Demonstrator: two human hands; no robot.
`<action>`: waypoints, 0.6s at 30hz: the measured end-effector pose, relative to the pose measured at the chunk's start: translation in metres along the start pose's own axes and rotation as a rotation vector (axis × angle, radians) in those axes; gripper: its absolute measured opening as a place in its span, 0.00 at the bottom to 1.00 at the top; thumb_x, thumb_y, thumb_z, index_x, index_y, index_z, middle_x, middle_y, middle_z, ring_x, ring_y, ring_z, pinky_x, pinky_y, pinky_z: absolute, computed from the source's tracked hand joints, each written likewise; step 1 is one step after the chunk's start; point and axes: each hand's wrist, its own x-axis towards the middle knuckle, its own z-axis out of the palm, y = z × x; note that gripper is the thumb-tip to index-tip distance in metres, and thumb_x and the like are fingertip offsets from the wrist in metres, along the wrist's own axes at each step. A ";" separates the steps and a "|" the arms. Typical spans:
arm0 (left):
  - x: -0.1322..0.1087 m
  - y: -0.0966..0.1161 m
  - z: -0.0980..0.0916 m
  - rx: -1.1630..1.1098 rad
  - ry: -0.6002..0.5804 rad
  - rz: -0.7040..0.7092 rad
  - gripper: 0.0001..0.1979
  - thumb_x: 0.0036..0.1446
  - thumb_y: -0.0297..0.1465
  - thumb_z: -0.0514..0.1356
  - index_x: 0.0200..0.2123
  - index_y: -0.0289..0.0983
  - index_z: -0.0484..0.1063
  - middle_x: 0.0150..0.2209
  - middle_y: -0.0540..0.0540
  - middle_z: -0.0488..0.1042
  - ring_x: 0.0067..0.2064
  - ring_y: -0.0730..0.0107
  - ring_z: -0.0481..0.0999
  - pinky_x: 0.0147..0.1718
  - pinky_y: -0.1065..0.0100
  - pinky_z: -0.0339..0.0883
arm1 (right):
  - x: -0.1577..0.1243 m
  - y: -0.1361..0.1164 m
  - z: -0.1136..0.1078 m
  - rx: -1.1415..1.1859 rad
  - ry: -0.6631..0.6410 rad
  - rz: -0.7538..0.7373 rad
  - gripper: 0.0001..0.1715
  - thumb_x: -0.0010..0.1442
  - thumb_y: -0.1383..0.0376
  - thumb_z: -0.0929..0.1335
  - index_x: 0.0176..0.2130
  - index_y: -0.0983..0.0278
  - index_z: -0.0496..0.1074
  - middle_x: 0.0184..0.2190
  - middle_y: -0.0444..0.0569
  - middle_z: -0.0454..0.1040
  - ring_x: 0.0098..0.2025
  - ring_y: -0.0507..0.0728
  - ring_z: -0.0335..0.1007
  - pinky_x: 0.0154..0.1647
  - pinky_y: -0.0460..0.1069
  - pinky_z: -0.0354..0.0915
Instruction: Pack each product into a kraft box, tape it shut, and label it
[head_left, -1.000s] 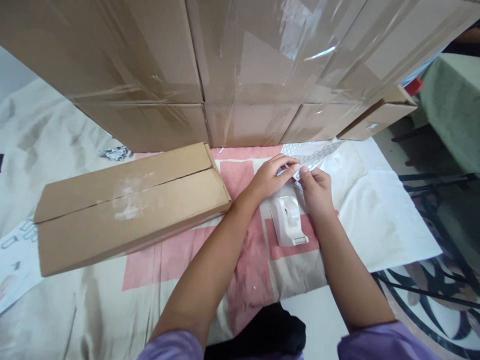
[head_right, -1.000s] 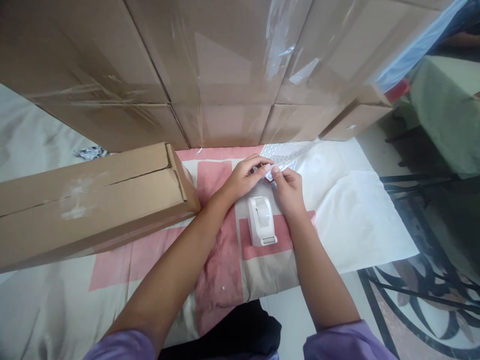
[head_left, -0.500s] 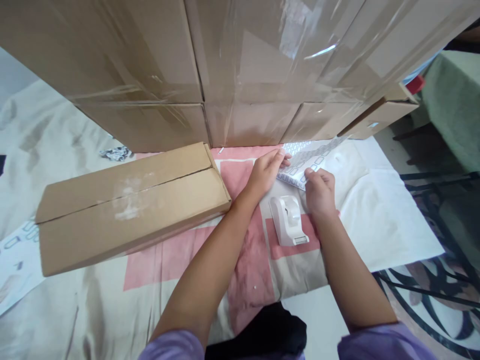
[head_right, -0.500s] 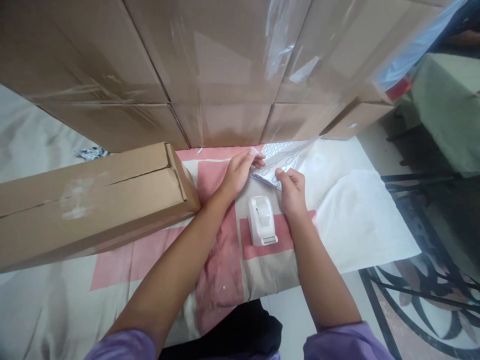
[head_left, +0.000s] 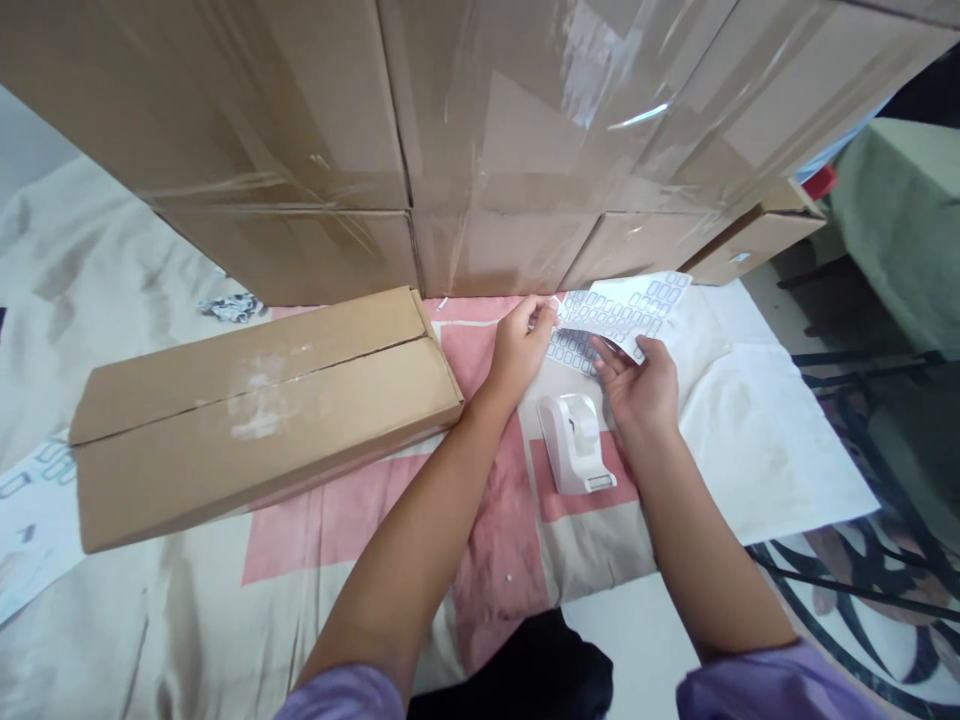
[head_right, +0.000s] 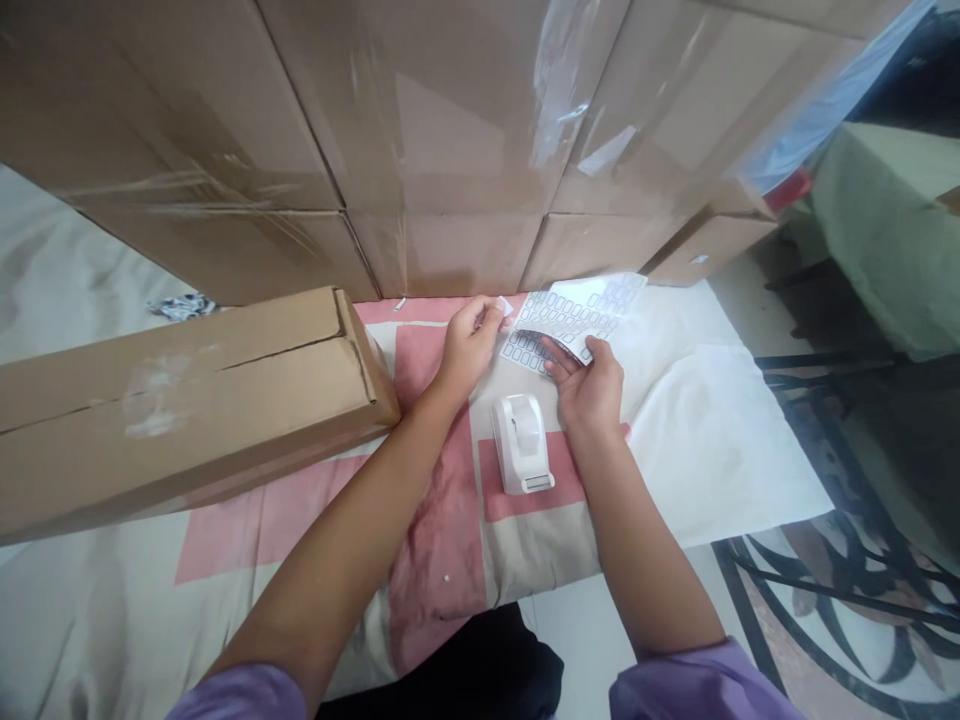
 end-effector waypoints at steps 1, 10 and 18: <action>0.000 0.000 0.000 0.003 -0.002 0.000 0.13 0.70 0.35 0.57 0.31 0.40 0.69 0.31 0.51 0.74 0.36 0.73 0.73 0.40 0.70 0.66 | -0.002 -0.001 0.001 0.011 0.011 0.015 0.10 0.49 0.66 0.69 0.34 0.60 0.65 0.34 0.44 0.74 0.38 0.58 0.84 0.22 0.42 0.73; 0.001 0.003 -0.001 0.034 0.026 -0.037 0.13 0.72 0.38 0.56 0.33 0.41 0.68 0.32 0.51 0.74 0.38 0.72 0.74 0.41 0.70 0.66 | -0.021 0.001 0.002 -0.070 -0.125 0.025 0.15 0.49 0.63 0.71 0.36 0.58 0.62 0.41 0.47 0.74 0.45 0.62 0.85 0.25 0.44 0.75; -0.002 0.014 -0.004 0.127 0.116 0.087 0.11 0.70 0.38 0.58 0.34 0.41 0.68 0.39 0.48 0.73 0.45 0.68 0.73 0.50 0.67 0.66 | -0.027 0.001 0.006 -0.082 -0.177 0.147 0.13 0.48 0.67 0.70 0.34 0.59 0.63 0.41 0.48 0.79 0.47 0.66 0.84 0.26 0.48 0.76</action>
